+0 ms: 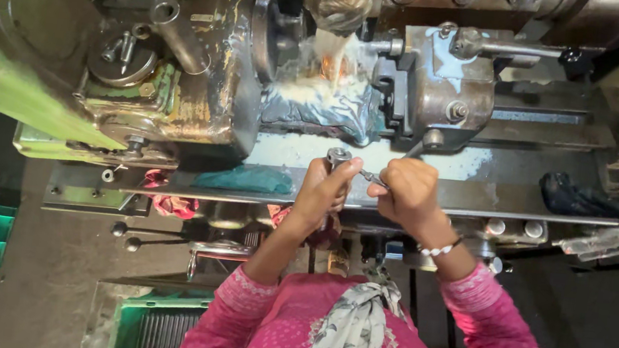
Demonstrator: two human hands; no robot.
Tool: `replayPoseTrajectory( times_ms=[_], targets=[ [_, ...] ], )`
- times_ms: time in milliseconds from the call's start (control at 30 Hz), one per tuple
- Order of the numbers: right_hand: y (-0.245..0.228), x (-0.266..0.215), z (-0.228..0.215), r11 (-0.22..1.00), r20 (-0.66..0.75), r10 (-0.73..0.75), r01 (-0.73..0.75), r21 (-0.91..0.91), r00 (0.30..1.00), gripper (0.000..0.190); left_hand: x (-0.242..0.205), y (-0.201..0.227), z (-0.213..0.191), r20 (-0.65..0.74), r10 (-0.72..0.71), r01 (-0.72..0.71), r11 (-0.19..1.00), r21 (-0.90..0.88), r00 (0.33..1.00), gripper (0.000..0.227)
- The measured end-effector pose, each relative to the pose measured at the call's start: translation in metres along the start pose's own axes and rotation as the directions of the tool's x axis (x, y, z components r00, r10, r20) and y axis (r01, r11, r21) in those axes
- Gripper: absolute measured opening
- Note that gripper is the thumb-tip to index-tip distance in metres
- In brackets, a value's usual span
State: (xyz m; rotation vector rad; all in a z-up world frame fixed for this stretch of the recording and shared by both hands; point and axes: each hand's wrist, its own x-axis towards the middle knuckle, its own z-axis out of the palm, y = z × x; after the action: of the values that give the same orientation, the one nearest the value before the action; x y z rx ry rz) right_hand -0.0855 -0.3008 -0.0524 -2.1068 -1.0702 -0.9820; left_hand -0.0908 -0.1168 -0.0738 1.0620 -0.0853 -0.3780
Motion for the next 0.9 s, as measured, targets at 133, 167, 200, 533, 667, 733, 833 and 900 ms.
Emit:
replayPoseTrajectory(
  times_ms=[133, 167, 200, 533, 667, 733, 833, 900],
  targets=[
    [-0.007, 0.007, 0.017, 0.980, -0.247, 0.196, -0.201, 0.003, 0.949, 0.038, 0.021, -0.017, -0.002, -0.108, 0.278, -0.272, 0.960, 0.062, 0.955, 0.041],
    [-0.008, 0.007, 0.019, 0.973, -0.257, 0.227, -0.231, 0.018, 0.939, 0.039, 0.024, -0.023, -0.002, -0.123, 0.301, -0.294, 0.953, 0.072, 0.946, 0.042],
    [-0.007, 0.007, 0.021, 0.965, -0.267, 0.259, -0.259, 0.035, 0.928, 0.040, 0.028, -0.028, -0.001, -0.138, 0.324, -0.315, 0.946, 0.083, 0.936, 0.042],
    [0.023, -0.001, -0.006, 0.939, -0.052, 0.335, -0.328, 0.106, 0.941, 0.029, 0.032, -0.008, 0.014, -0.056, 0.072, -0.075, 0.996, -0.057, 0.996, 0.036],
    [0.072, -0.004, -0.058, 0.919, 0.140, 0.391, -0.393, -0.012, 0.910, 0.023, 0.052, 0.014, -0.011, 0.048, 0.006, 0.005, 0.975, -0.222, 0.999, 0.015],
    [0.125, 0.001, -0.088, 0.855, 0.220, 0.493, -0.422, -0.301, 0.842, 0.015, 0.078, 0.015, -0.036, 0.030, 0.016, -0.006, 0.953, -0.303, 0.999, 0.011],
    [0.223, 0.012, -0.125, 0.726, 0.254, 0.410, -0.144, -0.673, 0.876, 0.035, 0.165, 0.005, -0.076, -0.144, -0.113, 0.058, 0.938, -0.343, 0.983, 0.021],
    [0.280, 0.008, -0.144, 0.548, 0.289, 0.389, 0.032, -0.836, 0.875, 0.056, 0.231, -0.017, -0.100, -0.185, -0.071, 0.000, 0.935, -0.355, 0.980, 0.022]
  ],
)
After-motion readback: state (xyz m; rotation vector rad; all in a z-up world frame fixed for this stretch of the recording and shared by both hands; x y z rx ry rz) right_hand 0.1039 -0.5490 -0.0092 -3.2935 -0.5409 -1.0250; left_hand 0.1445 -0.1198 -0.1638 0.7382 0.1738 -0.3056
